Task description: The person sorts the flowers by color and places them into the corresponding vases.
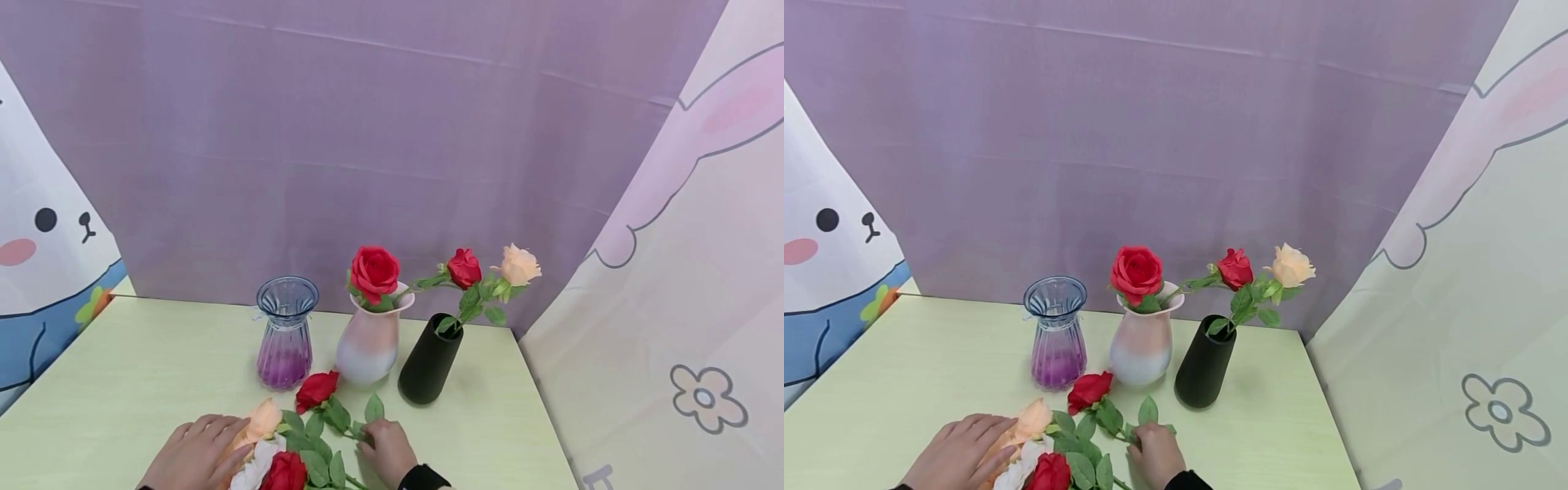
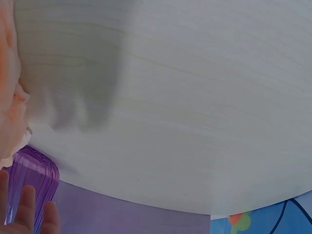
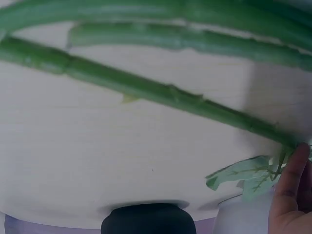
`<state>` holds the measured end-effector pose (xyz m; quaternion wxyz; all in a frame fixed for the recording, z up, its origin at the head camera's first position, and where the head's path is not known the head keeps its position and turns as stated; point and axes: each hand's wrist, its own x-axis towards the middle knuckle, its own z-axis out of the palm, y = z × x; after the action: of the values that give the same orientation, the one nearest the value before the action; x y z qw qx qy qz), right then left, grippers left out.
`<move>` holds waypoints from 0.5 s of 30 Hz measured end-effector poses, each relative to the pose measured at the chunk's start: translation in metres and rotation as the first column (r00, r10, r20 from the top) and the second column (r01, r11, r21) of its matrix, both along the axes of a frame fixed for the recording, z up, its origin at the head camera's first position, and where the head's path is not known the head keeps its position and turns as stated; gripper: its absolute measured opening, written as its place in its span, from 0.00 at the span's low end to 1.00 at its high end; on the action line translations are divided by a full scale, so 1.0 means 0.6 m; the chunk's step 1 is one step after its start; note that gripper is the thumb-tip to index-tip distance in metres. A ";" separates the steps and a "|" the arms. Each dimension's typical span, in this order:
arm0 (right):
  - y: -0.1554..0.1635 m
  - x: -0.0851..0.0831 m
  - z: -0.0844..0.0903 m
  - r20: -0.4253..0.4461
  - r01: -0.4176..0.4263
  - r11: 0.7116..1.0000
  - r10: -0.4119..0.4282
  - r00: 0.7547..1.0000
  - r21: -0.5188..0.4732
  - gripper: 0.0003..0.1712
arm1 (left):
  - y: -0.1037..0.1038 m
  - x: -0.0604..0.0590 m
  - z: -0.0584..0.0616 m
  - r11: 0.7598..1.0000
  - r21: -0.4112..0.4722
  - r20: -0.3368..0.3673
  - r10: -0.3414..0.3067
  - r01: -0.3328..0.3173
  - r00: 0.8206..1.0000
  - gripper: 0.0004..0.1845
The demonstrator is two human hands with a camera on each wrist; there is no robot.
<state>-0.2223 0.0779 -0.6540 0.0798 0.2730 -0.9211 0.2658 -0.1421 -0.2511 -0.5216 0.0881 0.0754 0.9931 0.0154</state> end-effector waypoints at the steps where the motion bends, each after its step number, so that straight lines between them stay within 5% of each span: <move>1: -0.003 0.019 0.046 0.021 0.000 1.000 0.000 1.000 0.004 0.10 | 0.000 0.000 0.000 1.000 -0.001 0.000 0.000 0.000 1.000 0.46; 2: -0.004 0.031 0.077 0.026 -0.008 1.000 0.008 1.000 -0.002 0.09 | 0.000 0.000 0.000 1.000 -0.002 0.002 -0.001 0.001 1.000 0.46; 4: -0.004 0.027 0.060 0.025 0.001 1.000 -0.001 1.000 -0.007 0.08 | 0.000 0.001 0.000 1.000 0.000 0.001 0.001 -0.001 1.000 0.44; 6: 0.001 -0.004 -0.027 0.001 0.010 1.000 -0.010 1.000 -0.027 0.08 | 0.001 0.003 0.001 1.000 0.007 0.007 0.005 -0.005 1.000 0.42; 10: 0.010 -0.097 -0.278 -0.159 0.003 1.000 -0.001 0.987 0.011 0.06 | 0.003 0.006 0.002 1.000 0.025 0.008 0.010 -0.010 1.000 0.40; 13: 0.008 -0.142 -0.407 -0.320 0.004 0.996 0.023 0.947 0.086 0.04 | 0.005 0.008 0.004 0.999 0.037 0.009 0.011 -0.012 1.000 0.39; 15: 0.004 -0.161 -0.461 -0.453 0.035 0.982 0.053 0.890 0.184 0.06 | 0.005 0.009 0.005 0.999 0.041 0.009 0.012 -0.013 1.000 0.38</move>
<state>-0.3187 0.0806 -0.9306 0.2663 0.3381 -0.8963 0.1069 -0.1365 -0.2479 -0.5185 0.0906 0.0709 0.9927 0.0369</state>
